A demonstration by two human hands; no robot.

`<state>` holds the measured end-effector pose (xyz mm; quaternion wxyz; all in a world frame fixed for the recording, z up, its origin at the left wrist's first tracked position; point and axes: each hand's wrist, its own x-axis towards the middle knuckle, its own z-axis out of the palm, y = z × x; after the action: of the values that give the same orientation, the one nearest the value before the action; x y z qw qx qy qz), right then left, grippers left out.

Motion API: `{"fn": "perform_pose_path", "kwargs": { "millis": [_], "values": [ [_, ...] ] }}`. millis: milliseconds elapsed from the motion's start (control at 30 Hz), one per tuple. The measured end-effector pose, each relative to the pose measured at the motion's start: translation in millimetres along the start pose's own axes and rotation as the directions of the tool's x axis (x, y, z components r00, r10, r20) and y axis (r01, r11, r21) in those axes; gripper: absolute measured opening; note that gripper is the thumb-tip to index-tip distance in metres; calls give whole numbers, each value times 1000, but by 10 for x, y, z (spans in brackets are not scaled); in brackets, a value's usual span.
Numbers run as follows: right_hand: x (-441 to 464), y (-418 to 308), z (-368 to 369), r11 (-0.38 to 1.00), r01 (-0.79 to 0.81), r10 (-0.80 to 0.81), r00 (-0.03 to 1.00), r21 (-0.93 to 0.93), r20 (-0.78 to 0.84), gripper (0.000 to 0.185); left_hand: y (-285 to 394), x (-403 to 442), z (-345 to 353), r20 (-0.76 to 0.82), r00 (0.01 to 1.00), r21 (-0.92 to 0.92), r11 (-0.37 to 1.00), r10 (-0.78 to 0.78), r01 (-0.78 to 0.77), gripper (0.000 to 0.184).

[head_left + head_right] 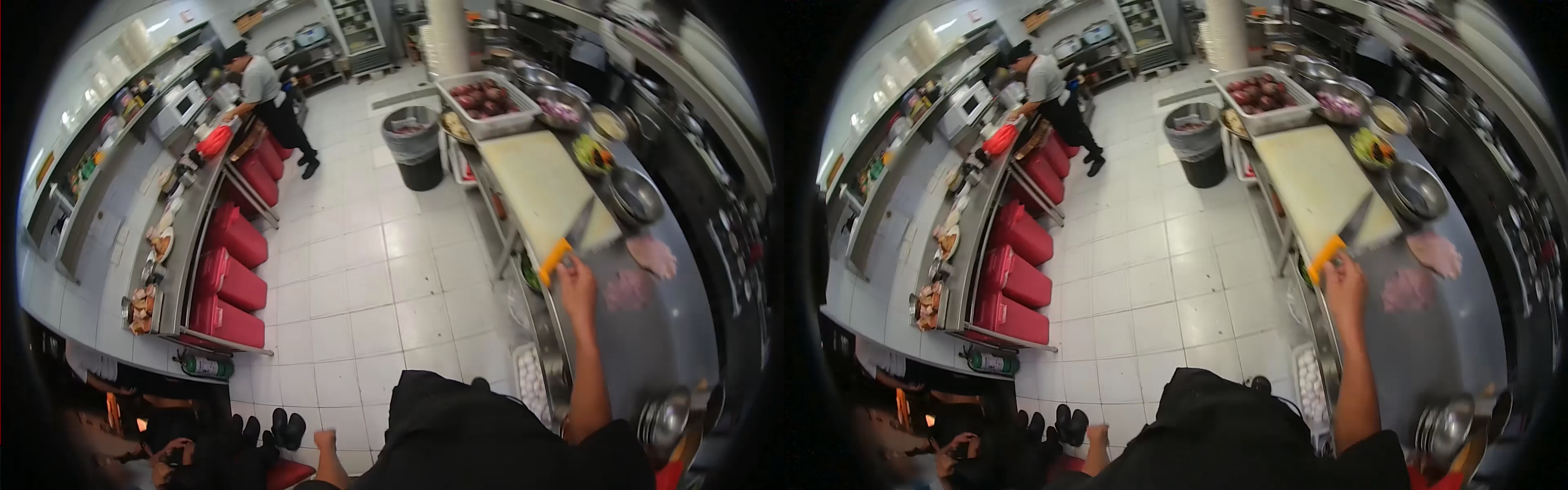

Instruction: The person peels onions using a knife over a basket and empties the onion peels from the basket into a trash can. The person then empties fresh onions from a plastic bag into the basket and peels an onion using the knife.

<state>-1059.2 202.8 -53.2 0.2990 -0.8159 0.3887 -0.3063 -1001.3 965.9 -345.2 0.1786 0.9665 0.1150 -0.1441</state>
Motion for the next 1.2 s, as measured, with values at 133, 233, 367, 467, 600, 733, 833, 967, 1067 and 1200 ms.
{"fn": "perform_pose_path", "kwargs": {
  "millis": [133,233,367,467,600,733,833,967,1067,1200],
  "values": [
    [653,159,446,969,-98,89,995,-227,-49,50,123,-20,77,-24,708,-339,672,-706,659,21],
    [720,141,618,899,-233,208,972,-371,-107,55,391,579,-22,71,713,-408,632,-697,659,18],
    [950,-36,737,830,-410,357,912,-380,-204,56,1631,2562,-90,33,988,-471,870,-152,149,18],
    [960,205,851,812,-475,396,875,-339,-278,52,3744,3624,-601,-37,972,-276,933,230,-232,43],
    [942,210,897,769,-614,538,771,-175,-340,49,6473,3941,-1182,-131,698,-385,612,704,-690,43],
    [836,167,1041,694,-700,539,662,-171,-521,56,8387,3471,-1337,-95,445,-630,292,891,-720,40],
    [784,-241,1150,706,-697,541,646,-125,-539,59,9314,3111,-1381,-128,265,-565,149,956,-811,41],
    [1337,-1042,1325,728,-685,601,658,-28,-453,63,10077,3108,-1060,-153,150,-476,60,977,-878,45],
    [2051,-1199,1554,855,-505,513,789,118,-337,66,10440,3110,-1007,-213,156,-427,52,964,-903,44],
    [3076,-1433,1839,911,-282,359,901,299,-244,73,10842,3262,-926,-271,130,-326,36,954,-945,53]
  ]
}}
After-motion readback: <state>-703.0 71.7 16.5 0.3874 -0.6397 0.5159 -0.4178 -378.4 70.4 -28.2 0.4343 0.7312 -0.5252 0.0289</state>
